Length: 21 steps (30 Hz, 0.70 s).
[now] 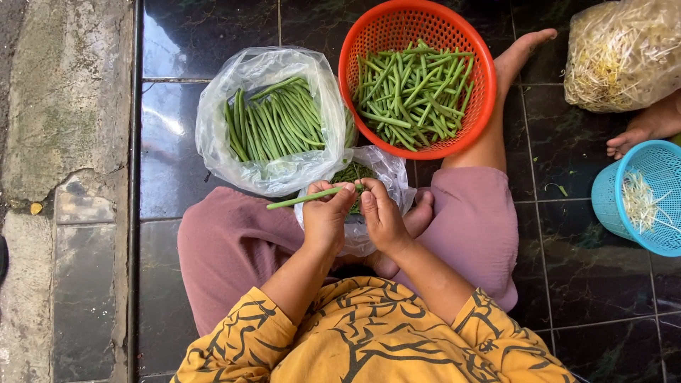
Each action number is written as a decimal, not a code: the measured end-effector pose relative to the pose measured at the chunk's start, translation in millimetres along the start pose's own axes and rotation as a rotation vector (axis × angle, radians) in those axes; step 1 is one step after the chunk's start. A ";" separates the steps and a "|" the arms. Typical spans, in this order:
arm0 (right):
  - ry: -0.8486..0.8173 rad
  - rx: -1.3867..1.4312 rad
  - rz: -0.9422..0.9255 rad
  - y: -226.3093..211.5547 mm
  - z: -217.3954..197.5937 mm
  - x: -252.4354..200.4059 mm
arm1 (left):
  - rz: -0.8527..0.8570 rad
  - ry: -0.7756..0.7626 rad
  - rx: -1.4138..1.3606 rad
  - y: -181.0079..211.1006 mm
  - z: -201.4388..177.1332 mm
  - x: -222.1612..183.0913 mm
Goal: A person sitting on the floor is trimming and cutting green beans into small pieces using a small knife.
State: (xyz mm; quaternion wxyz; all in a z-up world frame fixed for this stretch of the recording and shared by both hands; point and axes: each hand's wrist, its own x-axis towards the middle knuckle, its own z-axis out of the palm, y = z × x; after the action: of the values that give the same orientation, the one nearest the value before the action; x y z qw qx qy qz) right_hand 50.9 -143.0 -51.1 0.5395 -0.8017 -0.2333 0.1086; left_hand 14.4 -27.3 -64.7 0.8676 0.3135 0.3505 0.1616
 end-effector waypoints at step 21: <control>-0.030 -0.171 0.229 15.1 3.4 7.6 | 0.134 -0.014 0.382 -29.1 -11.8 3.9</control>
State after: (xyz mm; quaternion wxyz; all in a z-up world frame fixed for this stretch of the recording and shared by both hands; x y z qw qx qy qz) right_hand 59.9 -141.2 -65.7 0.4498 -0.8644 -0.1569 0.1610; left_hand 10.5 -42.1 -92.3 0.7822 0.4961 0.3469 0.1474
